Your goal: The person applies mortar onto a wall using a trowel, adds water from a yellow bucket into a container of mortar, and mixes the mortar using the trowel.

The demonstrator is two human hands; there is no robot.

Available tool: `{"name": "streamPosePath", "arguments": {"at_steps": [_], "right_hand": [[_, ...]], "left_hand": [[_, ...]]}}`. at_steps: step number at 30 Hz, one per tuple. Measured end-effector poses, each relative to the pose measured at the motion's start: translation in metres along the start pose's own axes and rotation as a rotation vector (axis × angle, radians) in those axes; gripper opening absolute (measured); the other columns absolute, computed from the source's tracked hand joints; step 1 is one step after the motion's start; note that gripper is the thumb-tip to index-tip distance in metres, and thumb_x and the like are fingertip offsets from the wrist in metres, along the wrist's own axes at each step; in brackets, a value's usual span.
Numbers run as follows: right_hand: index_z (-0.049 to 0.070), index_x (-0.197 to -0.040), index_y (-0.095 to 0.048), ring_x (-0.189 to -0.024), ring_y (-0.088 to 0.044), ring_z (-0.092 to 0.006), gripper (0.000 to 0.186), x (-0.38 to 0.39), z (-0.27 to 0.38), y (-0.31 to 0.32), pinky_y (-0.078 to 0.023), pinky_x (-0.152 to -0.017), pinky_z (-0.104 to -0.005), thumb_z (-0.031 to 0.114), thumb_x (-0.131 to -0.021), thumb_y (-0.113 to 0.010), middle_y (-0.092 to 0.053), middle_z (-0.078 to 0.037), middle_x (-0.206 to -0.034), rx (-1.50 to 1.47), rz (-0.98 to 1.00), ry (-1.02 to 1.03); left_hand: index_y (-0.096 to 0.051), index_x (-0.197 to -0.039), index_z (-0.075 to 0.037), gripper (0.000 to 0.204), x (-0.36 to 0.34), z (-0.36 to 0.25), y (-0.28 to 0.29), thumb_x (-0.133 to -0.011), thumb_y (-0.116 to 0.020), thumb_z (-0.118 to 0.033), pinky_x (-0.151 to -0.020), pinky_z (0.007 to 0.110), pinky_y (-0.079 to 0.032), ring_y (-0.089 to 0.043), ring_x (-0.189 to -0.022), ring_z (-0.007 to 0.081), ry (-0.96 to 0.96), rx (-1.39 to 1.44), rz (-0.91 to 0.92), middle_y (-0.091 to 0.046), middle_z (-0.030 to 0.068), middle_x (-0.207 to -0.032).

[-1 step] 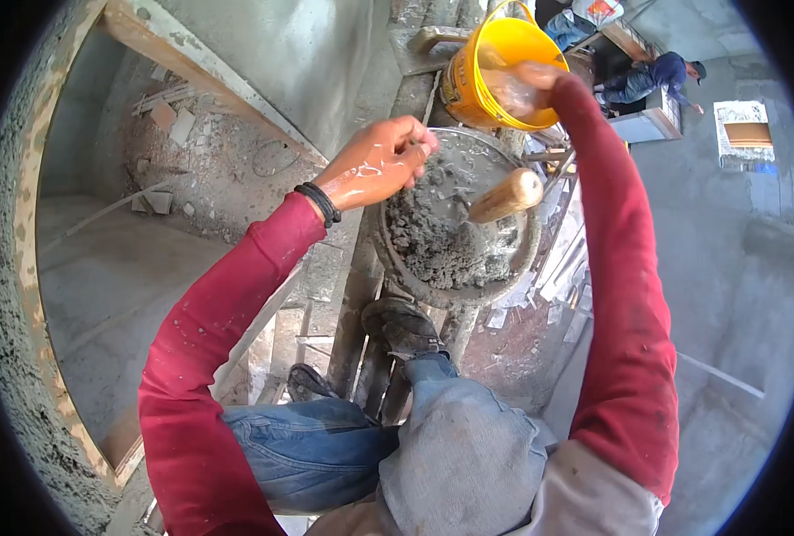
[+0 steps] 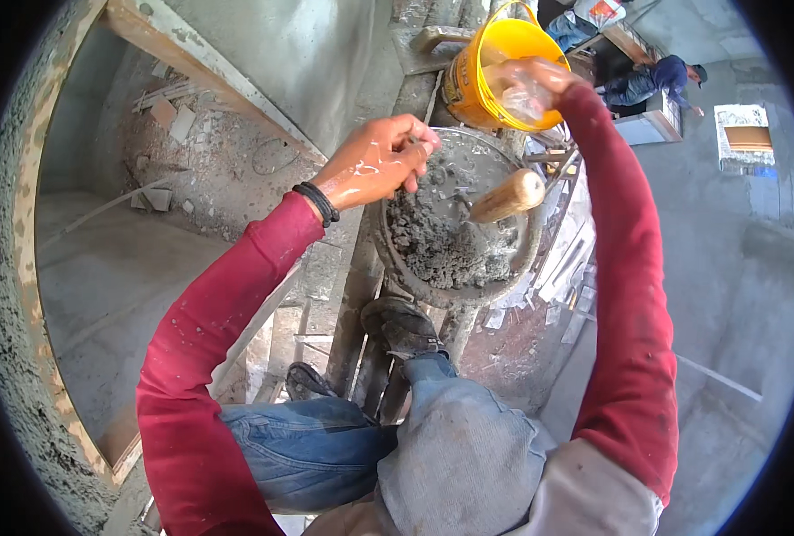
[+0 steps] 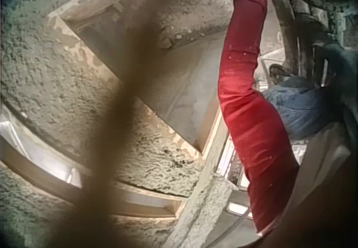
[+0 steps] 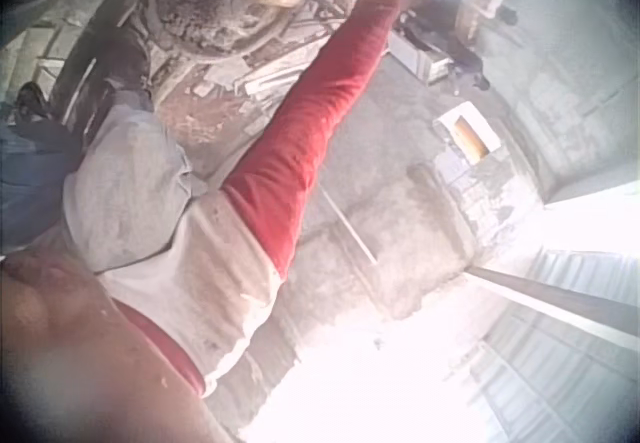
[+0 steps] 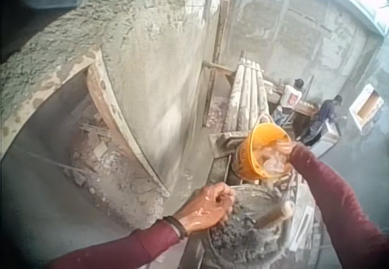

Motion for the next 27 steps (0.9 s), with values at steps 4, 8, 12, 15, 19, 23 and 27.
{"name": "streamPosePath", "arguments": {"at_steps": [4,8,12,15,19,23,27], "right_hand": [[0.003,-0.114,-0.057,-0.083,-0.065,-0.0275,0.051,-0.012,0.111,-0.006,-0.055,-0.069,-0.0358,0.045,-0.085,-0.059,-0.062,-0.016,-0.1,-0.955,0.535,-0.301],[-0.001,-0.1,-0.062,-0.089,-0.062,-0.0175,0.039,-0.025,0.212,-0.054,-0.049,-0.084,-0.0302,0.036,-0.093,-0.051,-0.064,-0.008,-0.092,-0.397,0.204,-0.332],[0.003,-0.083,-0.053,-0.072,-0.061,-0.0115,0.01,0.012,0.234,-0.114,-0.051,-0.059,-0.0242,0.008,-0.086,-0.062,-0.061,-0.005,-0.08,-0.545,-0.3,-0.428],[0.005,-0.077,-0.05,-0.059,-0.057,-0.0075,0.017,0.028,0.219,-0.156,-0.044,-0.052,-0.0206,0.008,-0.083,-0.065,-0.058,-0.002,-0.068,-0.385,-0.832,-0.321],[0.006,-0.067,-0.048,-0.049,-0.051,-0.0073,0.024,0.005,0.235,-0.151,-0.04,-0.047,-0.0212,0.012,-0.084,-0.065,-0.054,0.0,-0.056,-0.246,-1.087,-0.302],[0.006,-0.065,-0.051,-0.044,-0.05,-0.0093,0.023,-0.019,0.31,-0.085,-0.038,-0.042,-0.0226,0.009,-0.085,-0.061,-0.052,-0.001,-0.053,-0.237,-1.295,0.052],[0.007,-0.066,-0.052,-0.041,-0.05,-0.0104,0.02,-0.033,0.269,-0.052,-0.038,-0.039,-0.0242,0.008,-0.083,-0.062,-0.051,-0.003,-0.051,-0.416,-1.466,0.154]], "left_hand": [[-0.063,-0.081,-0.002,0.04,0.006,-0.018,0.019,-0.084,-0.061,-0.042,-0.039,0.022,-0.041,-0.053,-0.045,0.0083,0.184,-0.087,-0.046,-0.056,0.0028,-0.057],[-0.059,-0.078,-0.004,0.043,0.009,0.014,0.039,-0.083,-0.061,-0.047,-0.034,0.02,-0.027,-0.037,-0.041,0.0041,0.249,0.09,-0.212,-0.045,-0.0042,-0.056],[-0.059,-0.081,-0.007,0.034,0.026,0.02,0.067,-0.086,-0.057,-0.04,-0.047,0.022,-0.03,-0.043,-0.056,0.0054,0.114,-0.21,-0.169,-0.047,-0.0038,-0.064],[-0.06,-0.097,-0.008,0.033,0.038,0.037,0.079,-0.088,-0.055,-0.04,-0.055,0.024,-0.039,-0.048,-0.064,0.0067,0.177,-0.19,-0.102,-0.056,-0.0001,-0.076],[-0.056,-0.106,-0.005,0.043,0.068,0.04,0.065,-0.089,-0.052,-0.045,-0.059,0.026,-0.044,-0.056,-0.071,0.0104,0.376,-0.161,0.028,-0.062,0.0036,-0.091],[-0.055,-0.106,-0.005,0.045,0.083,0.053,0.027,-0.09,-0.051,-0.047,-0.06,0.027,-0.044,-0.062,-0.082,0.0144,0.371,-0.109,0.224,-0.062,0.0057,-0.096],[-0.051,-0.097,-0.005,0.039,0.086,0.052,0.013,-0.091,-0.053,-0.043,-0.062,0.027,-0.043,-0.063,-0.079,0.0151,0.355,0.093,0.143,-0.06,0.0066,-0.093]]}}
Point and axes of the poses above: each hand's wrist, its own x-axis away from the middle knuckle, its own y-axis out of the back of the hand, z = x × y, the point moved 1 cm from there along -x, towards the middle knuckle
